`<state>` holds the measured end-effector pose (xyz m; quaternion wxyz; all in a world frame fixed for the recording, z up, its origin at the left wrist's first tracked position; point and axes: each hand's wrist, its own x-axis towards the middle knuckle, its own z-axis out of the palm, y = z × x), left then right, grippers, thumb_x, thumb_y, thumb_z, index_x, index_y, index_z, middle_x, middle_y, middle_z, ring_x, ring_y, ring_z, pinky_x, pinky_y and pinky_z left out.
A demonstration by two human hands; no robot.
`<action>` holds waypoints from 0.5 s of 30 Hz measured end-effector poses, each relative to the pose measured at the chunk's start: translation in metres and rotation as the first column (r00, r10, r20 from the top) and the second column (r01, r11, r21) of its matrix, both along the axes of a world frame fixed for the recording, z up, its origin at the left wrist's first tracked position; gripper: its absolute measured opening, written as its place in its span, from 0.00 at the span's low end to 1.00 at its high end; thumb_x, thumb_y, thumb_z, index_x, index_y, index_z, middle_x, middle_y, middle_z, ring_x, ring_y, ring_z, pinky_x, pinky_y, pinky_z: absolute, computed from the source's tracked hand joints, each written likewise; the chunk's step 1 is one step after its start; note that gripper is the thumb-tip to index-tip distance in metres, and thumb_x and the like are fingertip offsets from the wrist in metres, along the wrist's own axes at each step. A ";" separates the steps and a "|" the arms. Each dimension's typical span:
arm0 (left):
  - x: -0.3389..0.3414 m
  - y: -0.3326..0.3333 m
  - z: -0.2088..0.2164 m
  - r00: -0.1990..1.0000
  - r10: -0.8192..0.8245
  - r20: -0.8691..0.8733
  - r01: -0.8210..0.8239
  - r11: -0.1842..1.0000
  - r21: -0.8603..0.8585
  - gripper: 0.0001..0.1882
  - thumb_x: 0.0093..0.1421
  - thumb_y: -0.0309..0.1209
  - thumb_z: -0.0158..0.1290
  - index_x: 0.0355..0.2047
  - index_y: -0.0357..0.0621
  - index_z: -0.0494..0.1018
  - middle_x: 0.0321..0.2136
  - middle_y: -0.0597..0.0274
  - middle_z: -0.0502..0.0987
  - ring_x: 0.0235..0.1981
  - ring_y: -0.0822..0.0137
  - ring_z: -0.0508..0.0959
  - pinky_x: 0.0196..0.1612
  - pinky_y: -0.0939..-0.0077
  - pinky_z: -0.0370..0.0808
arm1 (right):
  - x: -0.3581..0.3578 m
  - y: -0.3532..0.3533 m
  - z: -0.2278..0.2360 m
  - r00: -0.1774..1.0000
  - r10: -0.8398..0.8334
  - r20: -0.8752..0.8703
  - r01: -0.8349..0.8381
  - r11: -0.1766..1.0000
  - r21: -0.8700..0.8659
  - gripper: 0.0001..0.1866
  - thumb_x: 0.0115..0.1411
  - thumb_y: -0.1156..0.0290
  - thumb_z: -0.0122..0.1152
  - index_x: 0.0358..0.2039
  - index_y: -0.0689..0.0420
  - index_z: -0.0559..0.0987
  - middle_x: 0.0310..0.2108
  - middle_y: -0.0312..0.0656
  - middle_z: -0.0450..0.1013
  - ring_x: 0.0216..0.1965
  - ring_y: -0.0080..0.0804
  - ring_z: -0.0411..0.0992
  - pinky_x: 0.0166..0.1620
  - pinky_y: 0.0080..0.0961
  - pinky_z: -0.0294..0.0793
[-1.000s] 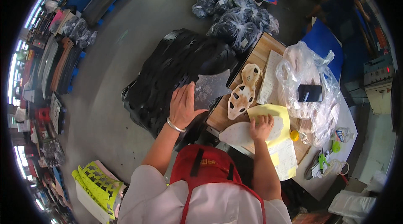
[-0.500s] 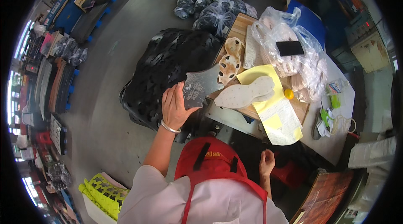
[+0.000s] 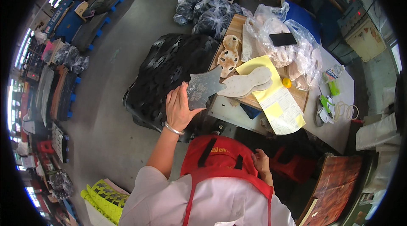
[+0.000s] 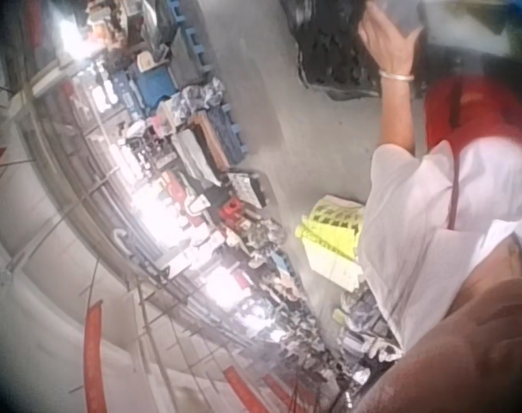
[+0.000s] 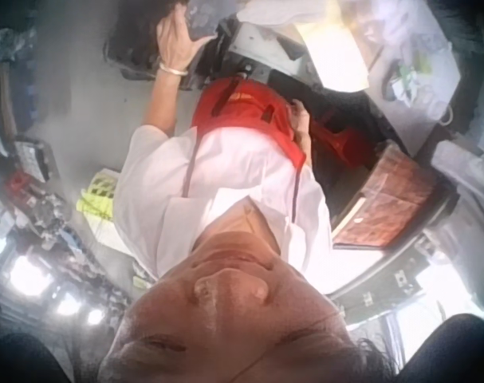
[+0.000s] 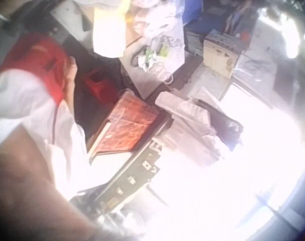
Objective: The person removes black shoe sole cutouts from a press, stacks them, and places them into a clear plastic bag. They then handle white shoe insoles and a yellow sheet, placing them on a table before returning to the press area.
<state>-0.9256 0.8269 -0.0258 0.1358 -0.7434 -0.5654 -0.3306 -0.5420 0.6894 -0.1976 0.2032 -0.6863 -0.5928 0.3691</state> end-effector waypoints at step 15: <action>0.005 -0.005 0.000 0.997 0.028 0.077 -0.028 1.000 -0.003 0.62 0.33 0.42 0.73 0.62 0.29 0.49 0.48 0.46 0.72 0.44 0.49 0.73 0.50 0.58 0.66 | -0.003 -0.018 -0.002 0.998 0.045 0.032 -0.038 0.982 -0.185 0.21 0.53 0.64 0.65 0.46 0.61 0.75 0.33 0.51 0.78 0.36 0.42 0.78 0.39 0.33 0.77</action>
